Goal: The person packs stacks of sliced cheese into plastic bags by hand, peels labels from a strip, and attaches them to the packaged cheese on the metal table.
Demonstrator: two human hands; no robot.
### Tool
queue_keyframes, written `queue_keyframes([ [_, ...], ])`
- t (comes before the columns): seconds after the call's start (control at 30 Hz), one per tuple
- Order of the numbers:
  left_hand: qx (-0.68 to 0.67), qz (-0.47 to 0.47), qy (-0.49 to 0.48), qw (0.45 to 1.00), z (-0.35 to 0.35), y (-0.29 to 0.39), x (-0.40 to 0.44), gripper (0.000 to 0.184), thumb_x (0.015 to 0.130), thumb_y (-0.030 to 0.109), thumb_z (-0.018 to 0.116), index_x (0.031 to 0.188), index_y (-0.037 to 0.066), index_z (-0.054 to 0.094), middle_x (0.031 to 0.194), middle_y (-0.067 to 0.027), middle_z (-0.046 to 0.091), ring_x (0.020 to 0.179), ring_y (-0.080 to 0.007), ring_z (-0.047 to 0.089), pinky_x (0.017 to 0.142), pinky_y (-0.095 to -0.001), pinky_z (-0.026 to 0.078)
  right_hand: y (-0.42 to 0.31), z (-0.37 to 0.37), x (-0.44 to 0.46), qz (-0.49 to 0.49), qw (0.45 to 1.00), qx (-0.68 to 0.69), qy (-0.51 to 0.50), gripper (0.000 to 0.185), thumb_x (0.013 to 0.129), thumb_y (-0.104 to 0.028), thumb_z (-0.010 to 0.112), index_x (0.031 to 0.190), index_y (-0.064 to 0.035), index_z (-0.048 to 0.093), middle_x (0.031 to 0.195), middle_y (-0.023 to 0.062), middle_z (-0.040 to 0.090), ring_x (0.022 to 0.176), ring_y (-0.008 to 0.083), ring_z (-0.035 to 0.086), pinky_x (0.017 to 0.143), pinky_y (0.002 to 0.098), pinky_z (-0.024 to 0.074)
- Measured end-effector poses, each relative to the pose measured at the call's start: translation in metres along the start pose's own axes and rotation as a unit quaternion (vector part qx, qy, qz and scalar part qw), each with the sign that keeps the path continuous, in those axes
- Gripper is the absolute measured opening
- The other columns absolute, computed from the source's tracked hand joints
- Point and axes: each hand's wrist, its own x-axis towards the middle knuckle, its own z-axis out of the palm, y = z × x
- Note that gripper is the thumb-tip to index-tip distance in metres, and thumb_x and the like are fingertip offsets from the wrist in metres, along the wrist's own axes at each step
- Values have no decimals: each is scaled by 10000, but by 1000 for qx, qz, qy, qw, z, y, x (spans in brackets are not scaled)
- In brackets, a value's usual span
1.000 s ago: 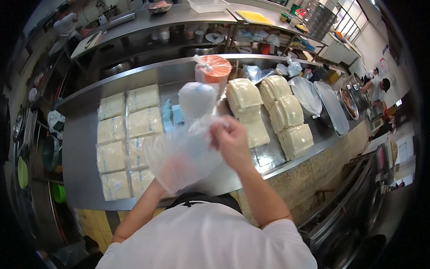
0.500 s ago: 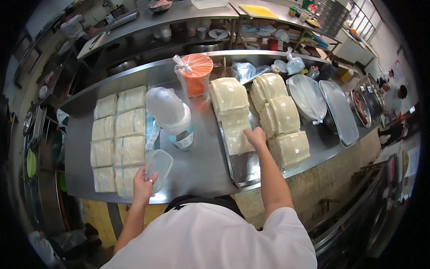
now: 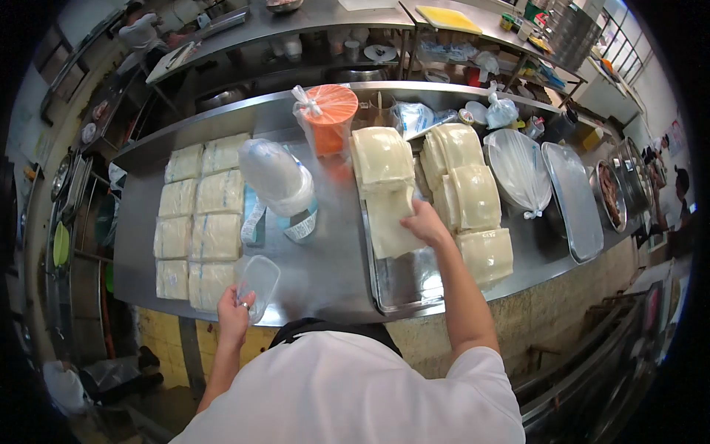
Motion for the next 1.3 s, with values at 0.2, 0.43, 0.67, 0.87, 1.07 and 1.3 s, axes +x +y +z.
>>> queue_keyframes([
  [0.2, -8, 8, -39, 999, 8, 6, 3, 347, 940, 27, 713, 1248, -81, 595, 1016, -111, 727, 891, -120, 652, 789, -267, 512, -76, 24, -89, -124, 945, -297, 59, 361, 792, -92, 711, 1149, -128, 749, 1013, 225, 736, 926, 407, 710, 842, 481, 565],
  [0.43, 7, 27, -92, 995, 5, -1, 16, 396, 946, 16, 701, 1297, -100, 562, 1109, -141, 719, 982, -150, 673, 859, -281, 532, 39, 121, -144, -257, 875, -366, 186, 329, 800, -26, 613, 1118, -67, 691, 1253, 160, 698, 1132, 364, 679, 979, 452, 547],
  [0.67, -4, 34, -121, 992, -7, -5, 12, 360, 955, 6, 689, 1277, -97, 567, 1109, -136, 716, 994, -149, 670, 860, -272, 527, 56, 151, -153, -255, 836, -397, 280, 342, 816, -53, 624, 1156, -40, 648, 1325, 175, 634, 1241, 385, 602, 1114, 558, 427],
  [0.87, 20, 33, -127, 991, -25, -13, 11, 354, 958, 4, 686, 1276, -94, 564, 1094, -122, 713, 946, -135, 661, 806, -267, 522, 33, 146, -140, -259, 819, -438, 265, 498, 815, -64, 622, 1308, -13, 579, 1397, 222, 565, 1295, 411, 542, 1149, 549, 390],
  [1.07, 102, 50, -143, 983, -41, -14, 12, 534, 916, 48, 745, 1391, -53, 523, 970, -106, 708, 785, -113, 587, 693, -283, 506, 53, 149, -118, -224, 811, -495, 216, 554, 826, -21, 591, 1378, -14, 551, 1434, 244, 546, 1283, 448, 550, 1100, 491, 456],
  [1.3, 247, 160, -192, 936, -55, -3, 10, 541, 853, 184, 830, 1355, 80, 656, 793, -96, 664, 703, -147, 539, 645, -319, 474, -4, 92, -104, -163, 923, -272, 217, 433, 822, 52, 570, 1228, -22, 703, 1124, 227, 733, 1076, 364, 711, 951, 405, 549],
])
